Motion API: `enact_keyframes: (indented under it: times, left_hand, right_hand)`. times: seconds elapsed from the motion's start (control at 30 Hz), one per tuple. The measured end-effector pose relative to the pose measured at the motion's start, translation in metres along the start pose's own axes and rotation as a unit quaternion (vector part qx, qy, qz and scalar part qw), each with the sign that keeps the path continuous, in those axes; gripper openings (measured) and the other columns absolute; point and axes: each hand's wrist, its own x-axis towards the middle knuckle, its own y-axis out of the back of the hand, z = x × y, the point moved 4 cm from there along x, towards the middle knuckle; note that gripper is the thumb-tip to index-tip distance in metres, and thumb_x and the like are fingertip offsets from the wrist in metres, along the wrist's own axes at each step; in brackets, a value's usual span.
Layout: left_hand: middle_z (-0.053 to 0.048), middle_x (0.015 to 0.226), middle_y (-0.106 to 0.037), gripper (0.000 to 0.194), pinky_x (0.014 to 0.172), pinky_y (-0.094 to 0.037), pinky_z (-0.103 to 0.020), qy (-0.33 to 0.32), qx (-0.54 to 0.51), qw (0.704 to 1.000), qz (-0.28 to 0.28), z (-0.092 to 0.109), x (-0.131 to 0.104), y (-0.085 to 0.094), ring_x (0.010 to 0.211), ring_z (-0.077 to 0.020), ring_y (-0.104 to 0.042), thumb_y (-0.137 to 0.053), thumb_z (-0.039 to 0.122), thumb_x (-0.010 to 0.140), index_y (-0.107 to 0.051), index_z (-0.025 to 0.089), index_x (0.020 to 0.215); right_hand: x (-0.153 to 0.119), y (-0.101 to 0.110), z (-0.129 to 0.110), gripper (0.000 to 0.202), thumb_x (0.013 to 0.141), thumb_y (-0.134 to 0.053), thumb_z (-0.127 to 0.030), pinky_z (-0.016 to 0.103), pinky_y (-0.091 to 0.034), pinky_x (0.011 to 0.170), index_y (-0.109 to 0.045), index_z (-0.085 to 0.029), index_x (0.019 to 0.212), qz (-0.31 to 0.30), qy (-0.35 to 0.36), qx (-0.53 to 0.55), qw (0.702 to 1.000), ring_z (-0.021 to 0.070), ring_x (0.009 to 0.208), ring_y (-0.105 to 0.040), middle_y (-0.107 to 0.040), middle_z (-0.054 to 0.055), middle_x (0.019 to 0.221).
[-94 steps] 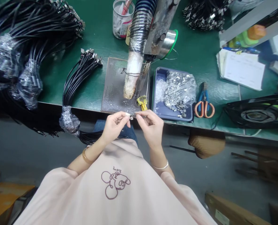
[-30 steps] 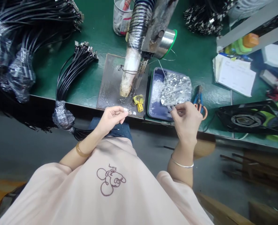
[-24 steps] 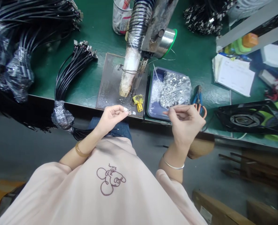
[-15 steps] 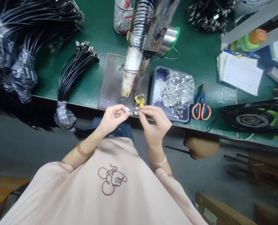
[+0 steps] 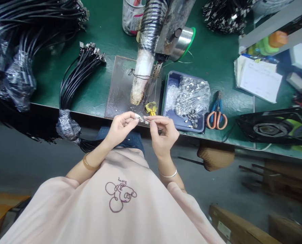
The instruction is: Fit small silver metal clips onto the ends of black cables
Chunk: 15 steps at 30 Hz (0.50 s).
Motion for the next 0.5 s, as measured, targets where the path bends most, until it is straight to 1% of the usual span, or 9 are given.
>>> enact_keyframes:
  times: [0.07,0.13,0.3,0.37,0.5]
  left_hand:
    - [0.009,0.049,-0.036,0.029,0.048,-0.027,-0.022,0.003,-0.003,1.0,0.013,0.0,0.001,0.001,0.046,-0.0056,-0.029,-0.081,0.04,0.074,-0.064,0.016,0.072]
    - [0.008,0.049,-0.037,0.031,0.048,-0.028,-0.023,0.007,-0.005,1.0,0.023,-0.001,0.003,0.002,0.046,-0.006,-0.032,-0.082,0.041,0.072,-0.064,0.016,0.069]
    - [0.008,0.048,-0.04,0.029,0.048,-0.03,-0.021,0.011,-0.02,0.999,0.033,-0.002,0.008,0.0,0.046,-0.0052,-0.031,-0.083,0.038,0.07,-0.065,0.016,0.065]
    - [0.007,0.049,-0.042,0.026,0.048,-0.032,-0.021,0.013,-0.024,0.999,0.038,-0.001,0.01,0.0,0.046,-0.005,-0.032,-0.082,0.036,0.069,-0.066,0.015,0.064]
    - [0.004,0.053,-0.051,0.023,0.05,-0.033,-0.021,0.008,-0.006,0.998,0.059,-0.002,0.013,0.002,0.051,-0.0069,-0.04,-0.08,0.035,0.067,-0.07,0.015,0.065]
  right_hand:
    - [0.0,-0.002,0.004,0.008,0.094,-0.064,-0.017,0.025,-0.063,0.07,-0.063,-0.021,0.088,-0.005,-0.017,0.007,1.0,0.0148,0.087,-0.077,-0.077,0.003,0.093]
    - [0.0,-0.005,0.006,0.008,0.094,-0.065,-0.016,0.026,-0.063,0.072,-0.064,-0.021,0.087,-0.019,-0.004,-0.007,1.0,0.0155,0.088,-0.077,-0.078,0.003,0.093]
    - [0.001,-0.008,0.003,0.014,0.092,-0.065,-0.01,0.03,-0.063,0.075,-0.063,-0.022,0.087,-0.026,0.09,-0.065,0.993,0.0165,0.086,-0.078,-0.08,0.003,0.093]
    - [0.002,-0.009,0.002,0.015,0.091,-0.064,-0.008,0.03,-0.063,0.075,-0.062,-0.023,0.087,-0.025,0.115,-0.086,0.989,0.0165,0.087,-0.078,-0.08,0.003,0.095]
    - [0.005,-0.01,0.001,0.019,0.09,-0.064,-0.006,0.027,-0.063,0.075,-0.058,-0.023,0.085,-0.018,0.152,-0.117,0.981,0.0157,0.087,-0.078,-0.081,0.004,0.097]
